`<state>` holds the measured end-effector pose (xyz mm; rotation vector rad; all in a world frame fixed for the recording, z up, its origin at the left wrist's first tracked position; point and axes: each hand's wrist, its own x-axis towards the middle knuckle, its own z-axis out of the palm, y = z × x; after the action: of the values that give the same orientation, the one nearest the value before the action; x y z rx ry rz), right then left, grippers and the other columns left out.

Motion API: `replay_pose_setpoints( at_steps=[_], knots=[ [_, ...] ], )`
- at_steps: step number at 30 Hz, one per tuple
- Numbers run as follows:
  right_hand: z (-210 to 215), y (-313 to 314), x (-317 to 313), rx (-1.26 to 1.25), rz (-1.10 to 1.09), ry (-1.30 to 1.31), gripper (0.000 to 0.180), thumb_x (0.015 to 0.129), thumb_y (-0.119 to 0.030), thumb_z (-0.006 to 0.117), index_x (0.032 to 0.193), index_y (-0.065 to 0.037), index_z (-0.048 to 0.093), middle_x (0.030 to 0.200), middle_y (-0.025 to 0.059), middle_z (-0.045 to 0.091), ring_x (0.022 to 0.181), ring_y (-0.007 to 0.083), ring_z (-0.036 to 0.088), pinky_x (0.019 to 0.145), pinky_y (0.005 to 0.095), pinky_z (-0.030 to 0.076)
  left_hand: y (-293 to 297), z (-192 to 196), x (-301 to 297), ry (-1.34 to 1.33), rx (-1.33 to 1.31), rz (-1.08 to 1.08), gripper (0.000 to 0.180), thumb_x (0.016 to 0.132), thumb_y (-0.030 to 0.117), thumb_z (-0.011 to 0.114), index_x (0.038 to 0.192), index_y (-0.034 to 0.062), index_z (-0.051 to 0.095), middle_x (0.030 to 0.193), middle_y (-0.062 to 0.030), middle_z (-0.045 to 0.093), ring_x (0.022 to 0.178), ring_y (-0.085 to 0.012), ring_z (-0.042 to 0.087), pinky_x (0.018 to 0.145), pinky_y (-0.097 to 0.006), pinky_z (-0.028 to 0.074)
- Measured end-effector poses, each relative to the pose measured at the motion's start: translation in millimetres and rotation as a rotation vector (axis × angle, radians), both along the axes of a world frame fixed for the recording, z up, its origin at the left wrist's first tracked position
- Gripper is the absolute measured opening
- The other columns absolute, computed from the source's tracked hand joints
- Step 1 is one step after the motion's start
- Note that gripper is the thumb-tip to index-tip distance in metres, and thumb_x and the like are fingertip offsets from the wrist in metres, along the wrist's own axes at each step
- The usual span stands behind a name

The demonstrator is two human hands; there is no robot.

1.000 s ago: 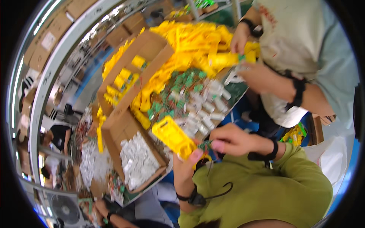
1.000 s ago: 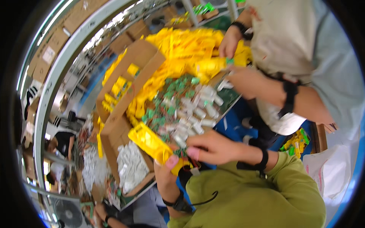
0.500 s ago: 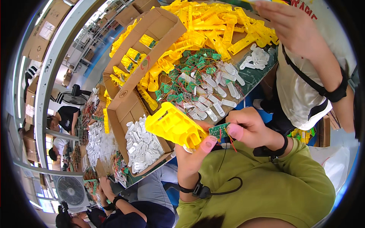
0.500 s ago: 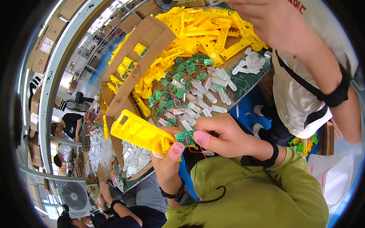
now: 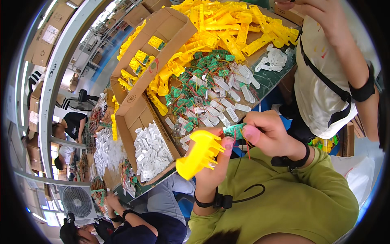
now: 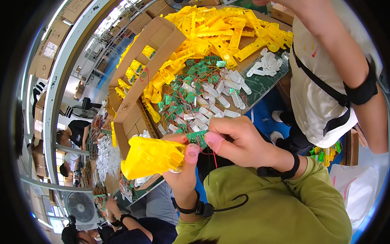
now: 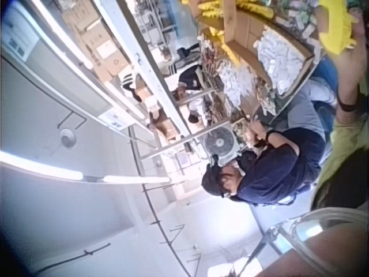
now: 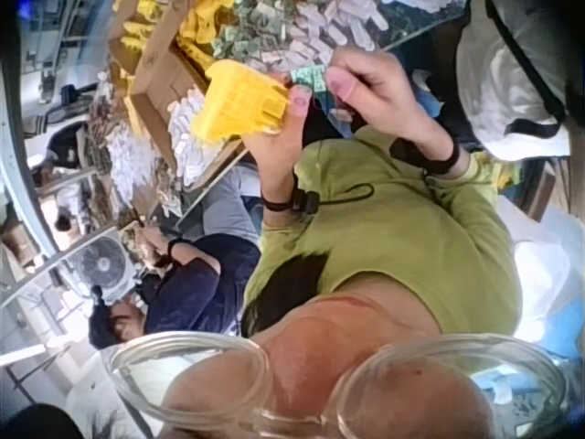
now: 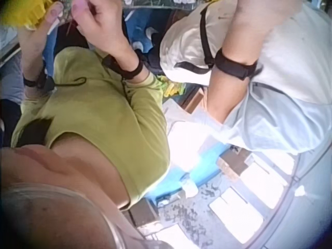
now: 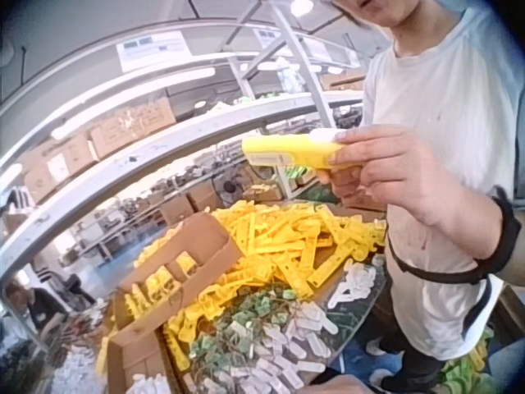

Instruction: Assembling electronic components into yellow plastic housings at a factory workbench.

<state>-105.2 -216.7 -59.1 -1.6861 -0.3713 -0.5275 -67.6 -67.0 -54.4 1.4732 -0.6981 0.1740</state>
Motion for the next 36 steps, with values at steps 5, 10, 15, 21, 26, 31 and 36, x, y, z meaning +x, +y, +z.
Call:
replay_pose_setpoints(
  at_steps=[5,10,15,21,26,31,36],
  knots=[
    [2.6,-6.2,0.9,-0.079,0.047,-0.034,0.022,0.081,-0.014,0.051,0.064,-0.002,0.044,0.052,0.0063,0.036,0.043,0.0190,0.036,0.041,0.0291,0.029,9.9,5.6,2.1,0.261,-0.089,-0.126,0.020,0.071,0.005,0.062,0.088,0.0003,0.052,0.082,-0.0051,0.053,0.071,-0.0107,0.051,0.063,-0.022,0.041],
    [1.1,-3.4,5.1,-0.144,0.118,-0.171,0.021,0.081,-0.016,0.051,0.066,-0.003,0.047,0.051,0.0066,0.038,0.042,0.0217,0.040,0.040,0.0304,0.029,18.5,4.1,17.4,0.567,-0.217,-0.498,0.028,0.067,0.019,0.063,0.081,-0.0011,0.050,0.070,-0.0066,0.053,0.063,-0.0125,0.051,0.057,-0.023,0.041],
    [-0.2,-1.5,4.2,-0.165,0.089,-0.176,0.021,0.081,-0.016,0.052,0.065,-0.003,0.047,0.050,0.0067,0.037,0.041,0.0210,0.039,0.039,0.0296,0.029,12.5,17.5,13.7,0.752,-0.234,-0.466,0.030,0.065,0.022,0.063,0.079,-0.0006,0.049,0.069,-0.0066,0.052,0.063,-0.0129,0.051,0.055,-0.023,0.041],
    [-1.9,-0.6,3.8,-0.159,-0.008,-0.087,0.020,0.080,-0.014,0.052,0.064,-0.003,0.046,0.050,0.0067,0.037,0.041,0.0198,0.037,0.039,0.0282,0.029,12.3,4.4,9.6,0.535,-0.148,-0.180,0.027,0.071,0.013,0.064,0.089,-0.0017,0.051,0.080,-0.0040,0.053,0.071,-0.0112,0.052,0.067,-0.023,0.042],
    [6.2,3.1,2.0,-0.163,-0.016,-0.014,0.019,0.080,-0.013,0.052,0.065,-0.003,0.046,0.051,0.0070,0.040,0.043,0.0203,0.039,0.041,0.0283,0.031,8.4,4.4,-0.7,0.264,-0.069,0.024,0.025,0.072,0.002,0.063,0.094,-0.0018,0.052,0.086,-0.0058,0.056,0.076,-0.0103,0.052,0.070,-0.024,0.042],
    [5.7,7.9,3.5,-0.132,-0.019,0.006,0.017,0.080,-0.012,0.051,0.066,-0.003,0.046,0.052,0.0072,0.041,0.043,0.0210,0.041,0.042,0.0289,0.032,8.0,-3.6,0.5,0.218,-0.089,0.036,0.026,0.073,0.001,0.062,0.096,-0.0021,0.051,0.088,-0.0063,0.056,0.078,-0.0104,0.053,0.071,-0.023,0.042],
    [6.5,9.6,5.2,-0.161,-0.046,0.019,0.017,0.080,-0.011,0.051,0.066,-0.002,0.046,0.052,0.0084,0.042,0.044,0.0224,0.042,0.042,0.0293,0.033,0.6,-4.1,-0.1,0.200,-0.088,0.130,0.022,0.072,0.004,0.062,0.091,-0.0014,0.052,0.083,-0.0048,0.053,0.072,-0.0101,0.049,0.067,-0.022,0.039]
  ],
)
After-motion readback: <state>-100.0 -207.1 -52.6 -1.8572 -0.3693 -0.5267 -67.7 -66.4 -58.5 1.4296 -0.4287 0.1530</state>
